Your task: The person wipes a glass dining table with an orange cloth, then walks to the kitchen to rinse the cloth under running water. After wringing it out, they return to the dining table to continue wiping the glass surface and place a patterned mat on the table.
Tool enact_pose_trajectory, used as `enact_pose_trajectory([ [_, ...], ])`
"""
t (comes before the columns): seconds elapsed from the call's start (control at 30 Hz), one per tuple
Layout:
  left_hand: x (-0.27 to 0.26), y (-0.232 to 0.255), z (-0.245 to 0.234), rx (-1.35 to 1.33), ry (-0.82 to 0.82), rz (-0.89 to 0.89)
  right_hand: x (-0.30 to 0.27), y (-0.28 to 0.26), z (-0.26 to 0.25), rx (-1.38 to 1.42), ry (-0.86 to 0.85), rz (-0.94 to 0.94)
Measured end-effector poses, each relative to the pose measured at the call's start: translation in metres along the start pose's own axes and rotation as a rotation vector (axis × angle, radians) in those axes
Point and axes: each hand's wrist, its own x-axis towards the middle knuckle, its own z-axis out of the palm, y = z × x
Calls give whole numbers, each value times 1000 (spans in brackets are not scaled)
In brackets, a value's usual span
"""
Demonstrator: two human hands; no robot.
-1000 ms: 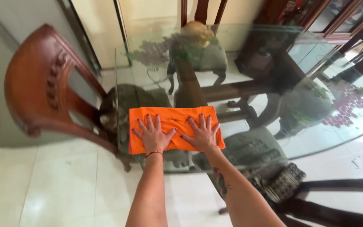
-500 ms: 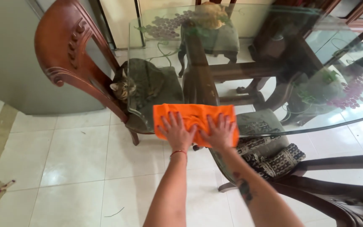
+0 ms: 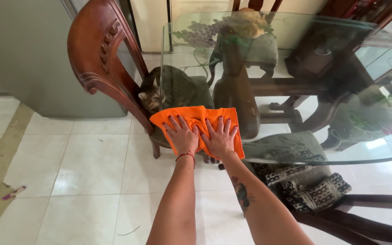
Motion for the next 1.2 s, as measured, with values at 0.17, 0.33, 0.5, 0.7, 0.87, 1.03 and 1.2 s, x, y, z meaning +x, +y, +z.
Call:
enact_pose_trajectory([
  [0.17,38,-3,-6,65,35,73,36,-2,-8,-11,-8,15],
  [0.33,70,1,-34,138,-43,98,71,3,-10,5,46,26],
  [0.5,108,5,-44,151,-105,146,103,9,-16,18,38,65],
  [0.7,152,20,-42,192,-133,190,142,23,-20,22,48,124],
  [0.87,196,36,-26,171,-109,246,183,41,-18,19,37,94],
  [1.03,244,64,-23,219,-122,222,242,63,-11,21,85,74],
  [1.2,308,85,0,220,-124,196,307,77,-15,4,105,59],
])
